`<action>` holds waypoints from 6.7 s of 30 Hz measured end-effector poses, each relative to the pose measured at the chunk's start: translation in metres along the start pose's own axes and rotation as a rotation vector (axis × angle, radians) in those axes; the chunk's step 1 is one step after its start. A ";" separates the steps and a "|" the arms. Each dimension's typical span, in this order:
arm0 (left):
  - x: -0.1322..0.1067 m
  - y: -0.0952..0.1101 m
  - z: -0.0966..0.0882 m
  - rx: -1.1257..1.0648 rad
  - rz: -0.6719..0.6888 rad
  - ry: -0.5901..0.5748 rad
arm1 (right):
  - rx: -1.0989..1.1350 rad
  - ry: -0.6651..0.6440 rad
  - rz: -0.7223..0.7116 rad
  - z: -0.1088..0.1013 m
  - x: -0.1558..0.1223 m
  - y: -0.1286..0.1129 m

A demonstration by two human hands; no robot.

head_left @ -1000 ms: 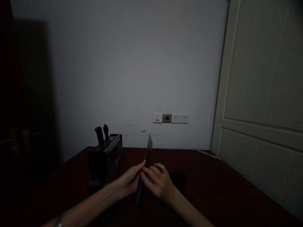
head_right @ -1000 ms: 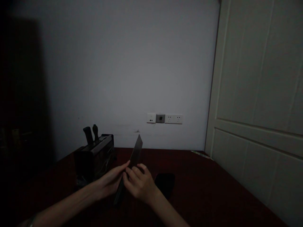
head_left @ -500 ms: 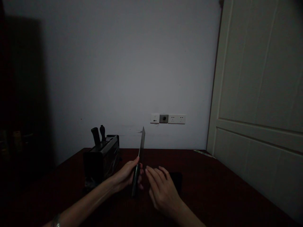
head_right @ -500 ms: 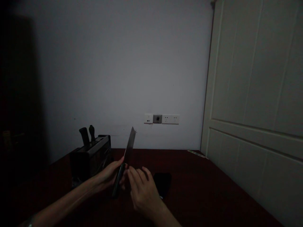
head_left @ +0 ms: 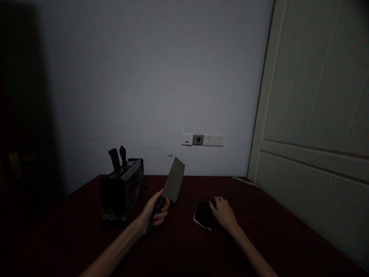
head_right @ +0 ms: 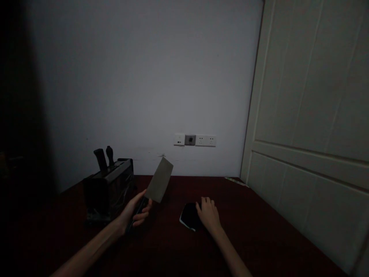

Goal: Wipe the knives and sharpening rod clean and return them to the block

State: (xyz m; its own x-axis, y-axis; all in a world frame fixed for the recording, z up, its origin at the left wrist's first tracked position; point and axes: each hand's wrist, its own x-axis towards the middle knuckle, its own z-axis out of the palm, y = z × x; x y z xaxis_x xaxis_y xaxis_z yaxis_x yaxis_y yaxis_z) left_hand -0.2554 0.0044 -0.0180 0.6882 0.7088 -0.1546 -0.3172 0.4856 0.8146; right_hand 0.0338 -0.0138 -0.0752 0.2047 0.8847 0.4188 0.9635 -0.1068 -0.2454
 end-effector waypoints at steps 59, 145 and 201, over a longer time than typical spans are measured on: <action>-0.001 -0.061 -0.009 -0.320 -0.048 -0.373 | 0.638 0.183 -0.785 -0.034 0.074 -0.094; -0.014 -0.076 0.015 -0.283 -0.024 -0.674 | 0.561 0.206 -0.874 -0.071 0.006 -0.117; -0.015 -0.062 -0.004 -0.321 -0.050 -0.608 | 0.582 0.135 -0.865 -0.054 -0.023 -0.086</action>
State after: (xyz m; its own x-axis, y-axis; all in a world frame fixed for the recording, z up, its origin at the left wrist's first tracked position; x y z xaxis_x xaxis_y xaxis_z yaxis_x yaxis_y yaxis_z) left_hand -0.2485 -0.0339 -0.0685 0.9211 0.3144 0.2298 -0.3886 0.7042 0.5942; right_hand -0.0440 -0.0496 -0.0162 -0.4616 0.4934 0.7372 0.5660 0.8037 -0.1835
